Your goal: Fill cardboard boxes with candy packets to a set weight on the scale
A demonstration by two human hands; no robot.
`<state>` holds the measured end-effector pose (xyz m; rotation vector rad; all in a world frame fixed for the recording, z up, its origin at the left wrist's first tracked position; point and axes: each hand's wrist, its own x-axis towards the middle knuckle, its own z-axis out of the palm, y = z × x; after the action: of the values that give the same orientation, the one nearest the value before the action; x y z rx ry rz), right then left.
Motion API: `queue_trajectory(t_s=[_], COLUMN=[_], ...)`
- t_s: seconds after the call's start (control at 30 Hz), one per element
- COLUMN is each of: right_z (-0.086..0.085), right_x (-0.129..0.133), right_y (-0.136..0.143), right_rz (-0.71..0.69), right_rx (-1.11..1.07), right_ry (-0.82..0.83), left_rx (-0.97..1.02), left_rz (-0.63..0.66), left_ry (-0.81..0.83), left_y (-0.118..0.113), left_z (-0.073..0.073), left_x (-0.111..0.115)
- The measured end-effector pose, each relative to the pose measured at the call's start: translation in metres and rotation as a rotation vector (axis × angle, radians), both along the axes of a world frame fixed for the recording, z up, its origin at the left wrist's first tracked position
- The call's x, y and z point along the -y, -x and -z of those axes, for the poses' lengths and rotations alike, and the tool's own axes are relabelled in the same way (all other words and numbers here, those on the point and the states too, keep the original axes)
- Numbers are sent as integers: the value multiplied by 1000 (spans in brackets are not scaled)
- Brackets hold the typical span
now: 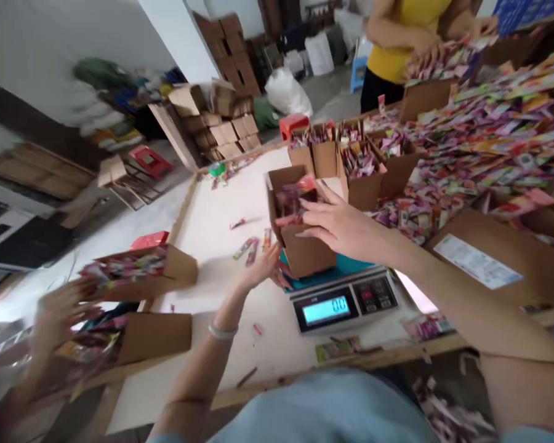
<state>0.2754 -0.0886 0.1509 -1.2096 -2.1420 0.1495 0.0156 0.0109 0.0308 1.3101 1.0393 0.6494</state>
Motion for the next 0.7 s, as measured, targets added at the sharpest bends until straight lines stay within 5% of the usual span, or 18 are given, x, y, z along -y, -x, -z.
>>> queue_trajectory(t_s=[0.1, 0.33, 0.5, 0.7], right_z=[4, -6, -12, -9], right_x=[13, 20, 23, 22], right_y=[4, -11, -35, -61], right_rz=[-59, 42, 144, 261], right_rx=[104, 63, -61, -132], right_ry=[48, 119, 53, 51], left_rx=[-160, -52, -56, -30], left_rz=[132, -165, -226, -257], left_ry=[68, -252, -334, -349], left_y=[3, 36, 57, 55], left_z=[-15, -44, -45, -37], left_x=[5, -4, -6, -11])
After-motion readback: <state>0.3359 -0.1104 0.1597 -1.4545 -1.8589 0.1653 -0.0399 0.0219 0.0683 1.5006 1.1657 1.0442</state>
